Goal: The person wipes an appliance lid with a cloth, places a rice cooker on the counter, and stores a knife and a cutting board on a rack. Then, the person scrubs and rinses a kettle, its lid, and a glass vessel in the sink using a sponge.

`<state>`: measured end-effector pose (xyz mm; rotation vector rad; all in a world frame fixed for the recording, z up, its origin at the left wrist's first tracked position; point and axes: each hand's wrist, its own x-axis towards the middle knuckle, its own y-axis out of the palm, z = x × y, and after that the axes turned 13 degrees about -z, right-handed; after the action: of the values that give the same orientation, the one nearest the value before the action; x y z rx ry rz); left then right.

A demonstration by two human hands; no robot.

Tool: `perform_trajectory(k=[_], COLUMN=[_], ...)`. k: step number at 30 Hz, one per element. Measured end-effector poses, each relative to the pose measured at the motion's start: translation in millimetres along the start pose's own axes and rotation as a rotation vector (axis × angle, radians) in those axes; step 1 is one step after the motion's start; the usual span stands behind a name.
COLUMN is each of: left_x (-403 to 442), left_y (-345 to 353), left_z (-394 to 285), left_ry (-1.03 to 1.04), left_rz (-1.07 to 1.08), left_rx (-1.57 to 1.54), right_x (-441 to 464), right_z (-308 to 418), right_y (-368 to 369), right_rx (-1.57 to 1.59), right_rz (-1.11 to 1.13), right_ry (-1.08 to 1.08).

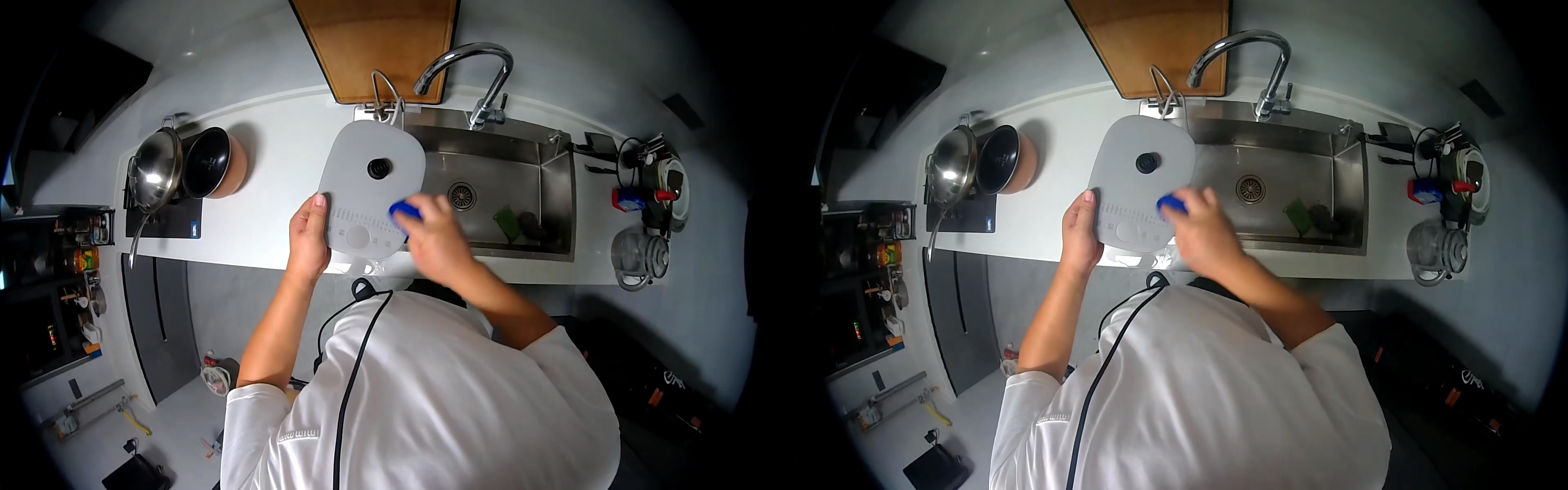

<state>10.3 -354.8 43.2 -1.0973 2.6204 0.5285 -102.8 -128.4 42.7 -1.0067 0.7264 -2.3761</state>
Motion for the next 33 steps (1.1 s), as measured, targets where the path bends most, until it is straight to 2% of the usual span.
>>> perform_trajectory(k=[2,4,6,10,11,14,17,20,23,26,28,30,32,33], left_x=[2.2,3.9,2.9,-5.5,-11.8,-31.2,-55.3,-80.1,-97.7,-121.7,-139.2,-160.0,-183.1,-195.3], left_y=[4.9,-0.7,-7.1,-31.4,-37.9,-65.9,-97.7,-133.3,-178.6,-223.2,-257.5,-297.5,-341.5,-363.0], left_z=[0.8,9.0,12.6,9.9,5.5,-11.8,-28.6,-43.4,-47.6,-57.2,-73.5,-79.1,-84.5,-91.1], left_ry=[-0.003,-0.005,-0.006,-0.062,-0.087,-0.097,-0.082,-0.045,0.006,0.061,0.129,0.176,0.223,0.240], left_rz=[-0.030,-0.009,-0.014,-0.052,-0.060,-0.084,-0.169,-0.177,-0.127,-0.139,-0.111,-0.109,-0.155,-0.185], left_rx=[0.033,0.081,0.097,0.016,-0.037,-0.108,-0.154,-0.146,-0.197,-0.335,-0.414,-0.473,-0.503,-0.520], right_x=[-7.1,-13.9,-20.4,-19.4,-26.9,-32.7,7.9,62.8,87.1,75.4,69.0,66.8,69.4,74.9], right_z=[11.1,-17.0,-42.8,-88.3,-106.6,-131.7,-113.6,-69.9,-50.9,-94.0,-81.5,-28.0,-4.9,8.7], right_y=[-5.3,-2.9,-2.2,13.2,25.2,37.3,43.7,67.1,128.9,213.2,238.3,237.9,244.5,242.3], right_rx=[0.020,0.053,0.106,0.012,0.005,-0.305,-0.419,-0.012,0.134,0.176,0.180,0.320,0.274,0.199], right_rz=[0.071,0.032,-0.020,-0.135,-0.108,0.313,0.372,0.010,0.152,0.335,0.393,0.366,0.405,0.454], right_ry=[-0.070,-0.110,-0.050,0.076,0.168,0.252,0.265,0.111,0.110,-0.093,-0.041,0.211,0.290,0.218])
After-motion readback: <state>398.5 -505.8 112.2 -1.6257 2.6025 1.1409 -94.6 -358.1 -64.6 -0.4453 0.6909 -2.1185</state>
